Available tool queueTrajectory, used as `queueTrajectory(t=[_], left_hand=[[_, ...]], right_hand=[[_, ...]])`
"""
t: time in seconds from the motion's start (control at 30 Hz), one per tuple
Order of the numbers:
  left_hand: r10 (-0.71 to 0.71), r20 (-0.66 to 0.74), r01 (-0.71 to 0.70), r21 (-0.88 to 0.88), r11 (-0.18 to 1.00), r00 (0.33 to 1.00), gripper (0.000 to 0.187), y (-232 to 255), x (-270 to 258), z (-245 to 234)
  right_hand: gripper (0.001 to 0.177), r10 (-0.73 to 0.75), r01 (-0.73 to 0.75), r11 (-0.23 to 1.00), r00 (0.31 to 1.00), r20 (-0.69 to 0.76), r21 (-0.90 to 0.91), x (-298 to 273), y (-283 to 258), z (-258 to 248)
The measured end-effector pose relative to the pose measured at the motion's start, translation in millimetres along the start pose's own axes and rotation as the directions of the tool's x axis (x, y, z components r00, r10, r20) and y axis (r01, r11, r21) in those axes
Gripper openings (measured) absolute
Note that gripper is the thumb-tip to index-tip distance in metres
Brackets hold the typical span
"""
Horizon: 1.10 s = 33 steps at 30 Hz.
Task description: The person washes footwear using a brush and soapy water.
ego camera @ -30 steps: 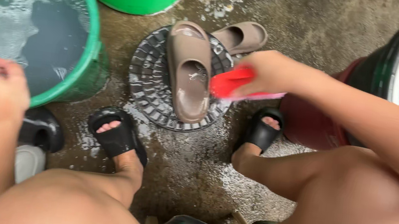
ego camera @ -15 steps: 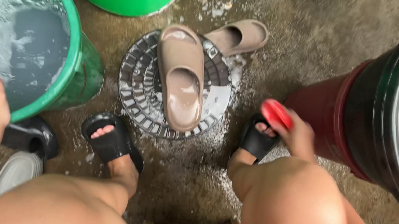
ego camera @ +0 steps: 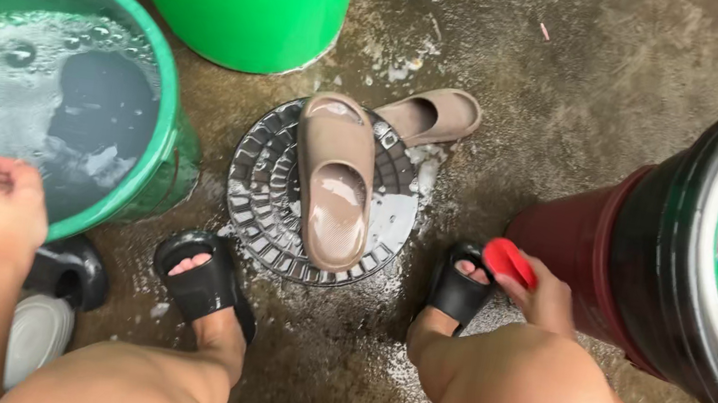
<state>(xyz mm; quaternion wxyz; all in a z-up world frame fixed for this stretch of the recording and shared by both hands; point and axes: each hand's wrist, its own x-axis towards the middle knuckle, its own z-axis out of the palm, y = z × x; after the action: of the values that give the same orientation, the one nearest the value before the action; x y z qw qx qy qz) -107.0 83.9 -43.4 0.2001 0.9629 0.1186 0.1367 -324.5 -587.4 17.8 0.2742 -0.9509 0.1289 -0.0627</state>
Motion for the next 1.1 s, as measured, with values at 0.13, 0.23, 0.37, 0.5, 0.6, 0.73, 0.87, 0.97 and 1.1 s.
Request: queueTrajectory(t=[0.13, 0.23, 0.37, 0.5, 0.6, 0.73, 0.87, 0.97, 1.1], left_hand=[[-0.022, 0.097, 0.015, 0.066, 0.998, 0.995, 0.026, 1.6, -1.7, 3.4], [-0.15, 0.302, 0.099, 0.175, 0.979, 0.941, 0.032, 6.8, 22.3, 4.8], [-0.231, 0.568, 0.026, 0.345, 0.938, 0.79, 0.052, -25.9, 53.3, 39.3], [-0.249, 0.837, 0.644, -0.151, 0.75, 0.487, 0.047, -48.0, 78.7, 106.3], [-0.147, 0.918, 0.864, -0.279, 0.419, 0.368, 0.031, -19.1, 73.6, 114.8], [0.144, 0.796, 0.785, -0.605, 0.132, 0.589, 0.025, 80.7, 71.5, 75.9], [0.324, 0.854, 0.797, -0.505, 0.33, 0.407, 0.031, 199.8, 72.5, -2.7], [0.483, 0.813, 0.737, -0.537, 0.41, 0.324, 0.022, 279.5, 45.6, -8.1], [0.514, 0.777, 0.463, -0.63, 0.624, 0.364, 0.02, 318.7, 19.2, 22.5]], right_hand=[[0.054, 0.011, 0.148, 0.878, 0.944, 0.329, -0.454, 38.3, -28.2, 59.9], [0.051, 0.177, 0.084, 0.877, 0.858, 0.482, -0.472, 63.0, -48.5, 55.5], [0.054, 0.323, -0.274, 0.943, 0.89, 0.321, -0.188, 23.5, -31.4, -9.0], [0.05, 0.284, -0.269, 0.958, 0.942, 0.18, -0.103, 37.9, -38.1, -22.6], [0.042, 0.158, -0.296, 0.88, 0.92, 0.358, 0.372, 88.3, -82.4, -24.3], [0.039, 0.101, -0.412, 0.845, 0.749, 0.655, 0.342, 160.1, -165.6, 2.2], [0.037, -0.04, -0.169, 0.968, 0.621, 0.783, 0.183, 187.7, -218.4, 57.0], [0.03, -0.198, -0.19, 0.908, 0.59, 0.782, 0.373, 190.5, -236.7, 109.5], [0.025, -0.254, -0.204, 0.838, 0.676, 0.692, 0.507, 186.3, -236.3, 140.7]])
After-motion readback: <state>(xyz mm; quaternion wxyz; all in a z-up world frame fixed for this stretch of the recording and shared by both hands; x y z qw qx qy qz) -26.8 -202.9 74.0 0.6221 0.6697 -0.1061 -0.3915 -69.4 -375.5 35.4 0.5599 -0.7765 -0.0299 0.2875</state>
